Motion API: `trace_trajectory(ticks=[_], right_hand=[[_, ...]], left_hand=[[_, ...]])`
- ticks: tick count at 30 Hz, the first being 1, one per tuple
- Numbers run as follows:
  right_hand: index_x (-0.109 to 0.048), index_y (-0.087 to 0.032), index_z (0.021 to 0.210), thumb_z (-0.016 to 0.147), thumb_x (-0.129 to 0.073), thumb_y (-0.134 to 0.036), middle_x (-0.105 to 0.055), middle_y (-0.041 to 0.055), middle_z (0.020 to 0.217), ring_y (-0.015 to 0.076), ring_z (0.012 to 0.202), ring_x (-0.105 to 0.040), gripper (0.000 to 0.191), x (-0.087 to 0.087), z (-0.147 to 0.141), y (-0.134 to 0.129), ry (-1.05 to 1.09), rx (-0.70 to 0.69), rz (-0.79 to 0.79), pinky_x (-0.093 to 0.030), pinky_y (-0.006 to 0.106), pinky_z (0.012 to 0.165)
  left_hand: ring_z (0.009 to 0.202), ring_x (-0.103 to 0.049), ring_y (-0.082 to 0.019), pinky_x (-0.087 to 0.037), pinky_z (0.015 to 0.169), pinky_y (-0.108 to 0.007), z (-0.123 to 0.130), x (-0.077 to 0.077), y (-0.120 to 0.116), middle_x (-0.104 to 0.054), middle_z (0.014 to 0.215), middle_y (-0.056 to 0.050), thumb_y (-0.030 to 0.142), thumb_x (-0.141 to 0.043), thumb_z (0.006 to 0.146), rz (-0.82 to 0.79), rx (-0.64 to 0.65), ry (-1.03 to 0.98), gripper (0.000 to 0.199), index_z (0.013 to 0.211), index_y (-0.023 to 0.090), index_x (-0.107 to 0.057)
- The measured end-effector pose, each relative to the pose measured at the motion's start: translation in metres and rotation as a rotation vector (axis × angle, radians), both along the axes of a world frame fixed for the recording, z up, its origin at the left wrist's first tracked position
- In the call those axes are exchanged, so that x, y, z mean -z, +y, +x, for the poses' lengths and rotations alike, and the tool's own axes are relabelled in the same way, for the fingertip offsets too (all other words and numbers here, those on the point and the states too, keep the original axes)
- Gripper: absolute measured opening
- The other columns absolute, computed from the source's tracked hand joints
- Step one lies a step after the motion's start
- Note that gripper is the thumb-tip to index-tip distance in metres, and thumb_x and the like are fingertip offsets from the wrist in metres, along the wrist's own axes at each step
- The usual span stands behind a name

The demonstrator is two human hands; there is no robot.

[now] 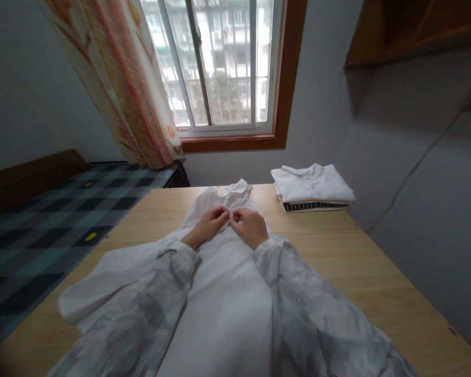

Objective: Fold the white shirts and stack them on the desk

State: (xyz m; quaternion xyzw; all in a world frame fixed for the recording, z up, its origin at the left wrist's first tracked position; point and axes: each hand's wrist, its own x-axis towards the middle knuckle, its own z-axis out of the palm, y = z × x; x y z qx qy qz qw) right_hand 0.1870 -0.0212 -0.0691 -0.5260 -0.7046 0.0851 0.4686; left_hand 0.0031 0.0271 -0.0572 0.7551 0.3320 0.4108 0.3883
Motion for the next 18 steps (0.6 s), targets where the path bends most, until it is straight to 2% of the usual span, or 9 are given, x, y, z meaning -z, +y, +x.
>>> trace_trajectory(ticks=[4,9,14,18], right_hand=[[-0.08,-0.026,0.092,0.097,-0.074,-0.034,-0.081,0.0044,0.089,0.0217,0.079,-0.071,0.011,-0.0019,-0.0017,-0.0041,-0.087,0.044,-0.006,-0.047,0.031,0.074],[-0.079,-0.026,0.091,0.098,-0.072,-0.032,-0.081,0.0052,0.092,0.0231,0.082,-0.071,0.012,-0.0034,-0.0014,-0.0064,-0.161,0.075,-0.003,-0.045,0.031,0.074],[-0.082,-0.026,0.096,0.099,-0.07,-0.03,-0.082,0.0062,0.095,0.024,0.085,-0.072,0.013,-0.0039,-0.001,-0.0067,-0.165,0.064,0.003,-0.046,0.032,0.075],[-0.084,-0.026,0.096,0.1,-0.07,-0.034,-0.083,0.006,0.092,0.023,0.081,-0.072,0.017,-0.0002,0.001,-0.0026,-0.087,0.029,-0.002,-0.049,0.032,0.075]], left_hand=[[0.073,-0.054,-0.015,-0.045,0.07,-0.028,0.0006,0.0,0.0008,-0.063,0.076,0.001,0.053,-0.064,0.095,-0.017,0.0,0.022,0.036,0.082,0.02,-0.064],[0.076,-0.059,-0.016,-0.048,0.074,-0.028,0.0003,-0.0031,0.0005,-0.068,0.08,-0.002,0.058,-0.07,0.092,-0.042,0.031,0.007,0.041,0.083,0.019,-0.069],[0.069,-0.056,-0.015,-0.043,0.065,-0.027,0.0002,-0.0031,-0.0032,-0.068,0.077,-0.001,0.056,-0.075,0.09,-0.004,-0.067,0.029,0.039,0.083,0.018,-0.072],[0.067,-0.055,-0.014,-0.04,0.064,-0.026,-0.0005,-0.0035,-0.0043,-0.067,0.075,0.0,0.049,-0.073,0.091,0.018,-0.083,0.052,0.033,0.081,0.018,-0.072]])
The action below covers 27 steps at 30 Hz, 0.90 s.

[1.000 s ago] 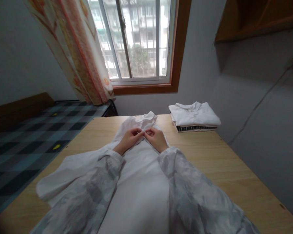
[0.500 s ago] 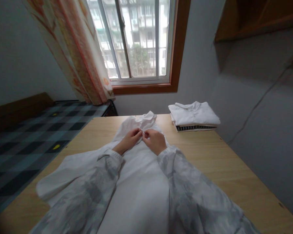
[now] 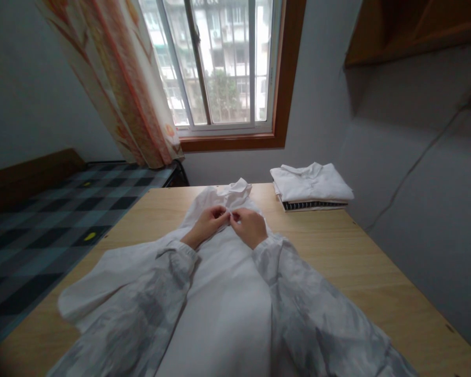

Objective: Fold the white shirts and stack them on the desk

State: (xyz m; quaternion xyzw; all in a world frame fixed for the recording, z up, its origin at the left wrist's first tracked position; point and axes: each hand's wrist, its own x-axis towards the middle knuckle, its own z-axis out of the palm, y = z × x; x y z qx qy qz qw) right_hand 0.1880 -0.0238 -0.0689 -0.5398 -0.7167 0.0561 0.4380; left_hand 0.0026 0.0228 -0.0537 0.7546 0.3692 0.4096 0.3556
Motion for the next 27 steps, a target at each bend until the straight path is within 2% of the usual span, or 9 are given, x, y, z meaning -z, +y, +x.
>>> trace_trajectory(ticks=[6,18,23,27], right_hand=[[-0.086,-0.026,0.098,0.098,-0.073,-0.034,-0.084,0.0061,0.093,0.0237,0.08,-0.073,0.016,0.0039,0.0025,0.0059,0.092,-0.061,-0.025,-0.051,0.034,0.075],[-0.085,-0.024,0.101,0.098,-0.075,-0.027,-0.085,0.0053,0.095,0.0216,0.083,-0.076,0.011,0.0025,0.0025,0.005,0.084,-0.071,-0.028,-0.053,0.031,0.078],[-0.083,-0.023,0.094,0.097,-0.078,-0.028,-0.084,0.0048,0.092,0.021,0.081,-0.076,0.008,0.0004,0.0034,0.0058,0.146,-0.069,-0.042,-0.053,0.031,0.077],[-0.083,-0.022,0.093,0.097,-0.074,-0.028,-0.084,0.0047,0.09,0.0204,0.08,-0.075,0.012,0.0002,0.0091,0.011,0.264,-0.163,-0.078,-0.054,0.03,0.077]], left_hand=[[0.069,-0.055,-0.015,-0.041,0.064,-0.027,-0.0005,0.003,0.0021,-0.069,0.077,-0.002,0.047,-0.071,0.09,0.013,-0.003,0.003,0.031,0.082,0.018,-0.072],[0.067,-0.048,-0.012,-0.035,0.062,-0.026,-0.001,0.0074,0.003,-0.06,0.073,0.003,0.036,-0.066,0.084,0.02,-0.038,0.057,0.019,0.082,0.017,-0.067],[0.066,-0.046,-0.012,-0.033,0.061,-0.026,-0.0018,0.0067,0.0025,-0.054,0.071,0.005,0.037,-0.067,0.085,0.017,-0.026,0.061,0.019,0.083,0.018,-0.065],[0.069,-0.049,-0.013,-0.037,0.064,-0.027,-0.0021,0.0046,0.0024,-0.057,0.075,0.003,0.044,-0.066,0.091,-0.012,0.042,0.031,0.027,0.088,0.018,-0.066]])
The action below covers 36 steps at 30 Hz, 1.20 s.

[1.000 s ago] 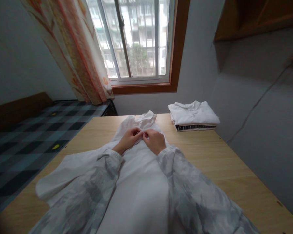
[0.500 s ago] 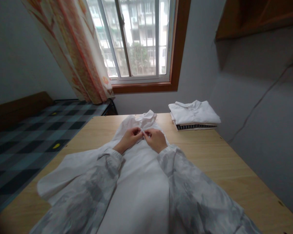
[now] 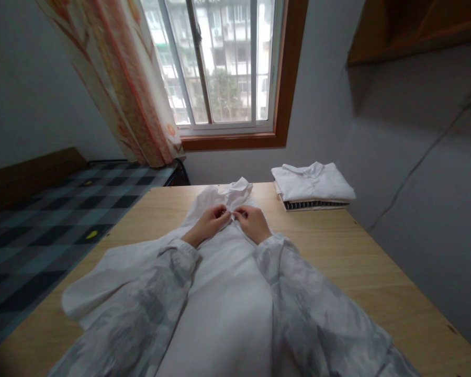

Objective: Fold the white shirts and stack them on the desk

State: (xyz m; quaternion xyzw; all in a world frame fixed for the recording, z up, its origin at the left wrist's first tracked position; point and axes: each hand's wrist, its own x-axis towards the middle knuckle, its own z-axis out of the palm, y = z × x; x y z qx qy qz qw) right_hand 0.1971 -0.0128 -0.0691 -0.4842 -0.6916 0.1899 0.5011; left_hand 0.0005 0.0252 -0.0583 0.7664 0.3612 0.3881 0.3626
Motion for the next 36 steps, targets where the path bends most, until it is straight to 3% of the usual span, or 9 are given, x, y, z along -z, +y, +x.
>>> trace_trajectory(ticks=[9,15,19,23,29,36], right_hand=[[-0.08,-0.021,0.092,0.098,-0.066,-0.031,-0.08,0.0036,0.081,0.0192,0.072,-0.07,0.018,0.006,0.004,0.007,0.085,-0.077,-0.053,-0.052,0.029,0.07],[-0.078,-0.02,0.102,0.098,-0.066,-0.027,-0.08,0.006,0.093,0.0192,0.078,-0.069,0.015,0.003,0.002,0.001,-0.064,-0.039,0.084,-0.053,0.03,0.077],[-0.077,-0.02,0.106,0.099,-0.071,-0.032,-0.078,0.0055,0.092,0.0185,0.076,-0.067,0.015,0.003,0.001,0.0,-0.122,-0.042,0.09,-0.052,0.029,0.075],[-0.076,-0.021,0.103,0.103,-0.068,-0.032,-0.078,0.0054,0.093,0.0199,0.081,-0.069,0.013,0.002,0.002,-0.002,-0.212,0.002,0.091,-0.05,0.03,0.078],[-0.075,-0.023,0.105,0.109,-0.059,-0.029,-0.08,0.0079,0.109,0.0227,0.097,-0.072,0.018,-0.005,-0.001,-0.011,-0.384,0.066,0.097,-0.046,0.03,0.083],[-0.071,-0.024,0.092,0.102,-0.064,-0.032,-0.073,0.0013,0.083,0.0188,0.075,-0.063,0.015,-0.003,-0.003,-0.007,-0.232,0.08,0.018,-0.041,0.029,0.071]], left_hand=[[0.071,-0.05,-0.014,-0.04,0.066,-0.027,0.0,-0.005,-0.004,-0.06,0.078,0.002,0.056,-0.067,0.095,0.0,0.036,-0.007,0.038,0.092,0.018,-0.067],[0.075,-0.053,-0.015,-0.043,0.07,-0.027,-0.001,0.002,0.004,-0.063,0.082,0.001,0.053,-0.067,0.096,0.02,0.024,-0.049,0.036,0.093,0.018,-0.069],[0.077,-0.057,-0.016,-0.047,0.074,-0.029,-0.001,0.007,0.009,-0.065,0.082,-0.001,0.055,-0.07,0.094,-0.01,0.051,-0.096,0.037,0.091,0.018,-0.069],[0.08,-0.059,-0.017,-0.049,0.077,-0.03,0.001,0.004,0.007,-0.068,0.085,-0.002,0.059,-0.073,0.091,-0.064,0.08,-0.114,0.041,0.09,0.018,-0.07],[0.079,-0.057,-0.017,-0.048,0.074,-0.028,-0.001,-0.003,0.003,-0.067,0.084,-0.001,0.064,-0.077,0.088,-0.108,0.097,-0.131,0.046,0.089,0.018,-0.071],[0.083,-0.06,-0.017,-0.05,0.077,-0.029,0.0,-0.005,-0.002,-0.069,0.089,-0.003,0.065,-0.074,0.091,-0.057,0.058,-0.112,0.048,0.094,0.017,-0.071]])
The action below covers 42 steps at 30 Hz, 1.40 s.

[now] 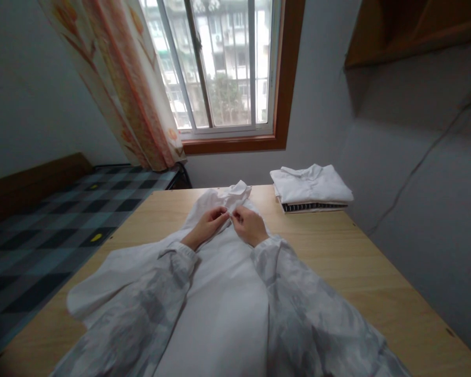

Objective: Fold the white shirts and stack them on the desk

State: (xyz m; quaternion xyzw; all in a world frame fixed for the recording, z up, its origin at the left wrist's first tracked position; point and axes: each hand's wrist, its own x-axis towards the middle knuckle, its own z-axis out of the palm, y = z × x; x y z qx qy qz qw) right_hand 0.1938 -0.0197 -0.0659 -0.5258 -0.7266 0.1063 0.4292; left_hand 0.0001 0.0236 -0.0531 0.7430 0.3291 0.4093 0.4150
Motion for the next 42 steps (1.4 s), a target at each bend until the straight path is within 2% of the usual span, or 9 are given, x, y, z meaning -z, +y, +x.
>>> trace_trajectory(ticks=[5,13,18,22,25,29,32,37,42], right_hand=[[-0.067,-0.025,0.083,0.1,-0.064,-0.034,-0.067,-0.0023,0.077,0.017,0.071,-0.058,0.019,-0.001,0.002,0.007,0.133,-0.078,-0.061,-0.04,0.027,0.068],[-0.066,-0.024,0.09,0.106,-0.052,-0.031,-0.07,-0.0003,0.085,0.0189,0.083,-0.064,0.022,0.002,0.002,0.01,0.176,-0.123,-0.076,-0.043,0.028,0.076],[-0.074,-0.02,0.108,0.098,-0.065,-0.027,-0.078,0.006,0.105,0.0213,0.095,-0.069,0.015,-0.01,0.017,0.013,-0.025,-0.166,-0.107,-0.05,0.03,0.086],[-0.074,-0.018,0.135,0.092,-0.079,-0.039,-0.077,0.0144,0.135,0.0303,0.121,-0.072,0.048,-0.025,0.037,-0.002,-0.226,-0.296,-0.237,-0.054,0.038,0.105],[-0.064,-0.018,0.155,0.094,-0.078,-0.046,-0.066,0.0183,0.155,0.0356,0.141,-0.064,0.069,-0.018,0.047,-0.027,-0.334,-0.271,-0.252,-0.048,0.045,0.12],[-0.054,-0.021,0.165,0.109,-0.054,-0.036,-0.047,0.0139,0.174,0.0301,0.16,-0.046,0.059,0.006,0.048,-0.048,-0.453,-0.189,-0.211,-0.037,0.048,0.131],[-0.047,-0.02,0.17,0.114,-0.039,-0.032,-0.04,0.0115,0.178,0.0282,0.165,-0.038,0.058,0.018,0.045,-0.038,-0.506,-0.121,-0.202,-0.033,0.051,0.133],[-0.046,-0.016,0.17,0.114,-0.036,-0.031,-0.039,0.0117,0.178,0.0287,0.166,-0.036,0.058,0.014,0.037,0.007,-0.558,-0.047,-0.247,-0.029,0.048,0.134],[-0.049,-0.019,0.167,0.113,-0.038,-0.029,-0.043,0.0116,0.176,0.0287,0.162,-0.041,0.056,0.002,0.032,0.026,-0.545,0.046,-0.278,-0.031,0.049,0.13]], left_hand=[[0.071,-0.056,-0.014,-0.043,0.065,-0.025,0.0,0.0,-0.003,-0.069,0.085,-0.003,0.067,-0.074,0.092,0.009,-0.034,0.068,0.052,0.102,0.016,-0.075],[0.078,-0.059,-0.016,-0.048,0.071,-0.026,-0.003,0.001,0.004,-0.07,0.086,-0.002,0.067,-0.074,0.092,0.011,-0.039,0.059,0.051,0.096,0.017,-0.074],[0.071,-0.056,-0.016,-0.044,0.064,-0.026,-0.005,0.004,0.009,-0.067,0.076,-0.001,0.068,-0.071,0.09,-0.033,-0.136,0.069,0.051,0.095,0.017,-0.075],[0.073,-0.06,-0.018,-0.045,0.064,-0.027,-0.011,0.0,0.015,-0.073,0.081,-0.003,0.068,-0.07,0.088,-0.016,-0.275,0.106,0.05,0.093,0.018,-0.077],[0.071,-0.061,-0.019,-0.046,0.065,-0.029,-0.018,-0.004,0.02,-0.076,0.085,-0.006,0.067,-0.07,0.087,-0.032,-0.36,0.113,0.051,0.094,0.017,-0.079],[0.079,-0.067,-0.022,-0.051,0.075,-0.032,-0.033,-0.018,0.024,-0.079,0.09,-0.009,0.064,-0.075,0.082,-0.07,-0.251,0.17,0.048,0.091,0.017,-0.08],[0.078,-0.068,-0.023,-0.05,0.072,-0.032,-0.053,-0.039,0.023,-0.08,0.088,-0.009,0.065,-0.078,0.08,-0.07,-0.133,0.485,0.045,0.088,0.02,-0.082],[0.065,-0.06,-0.021,-0.037,0.061,-0.031,-0.086,-0.072,0.017,-0.074,0.076,-0.003,0.062,-0.088,0.065,-0.014,-0.266,0.944,0.041,0.08,0.025,-0.076],[0.062,-0.057,-0.02,-0.035,0.062,-0.031,-0.092,-0.078,0.01,-0.067,0.068,-0.003,0.037,-0.085,0.066,0.134,-0.459,0.94,0.021,0.07,0.025,-0.069]])
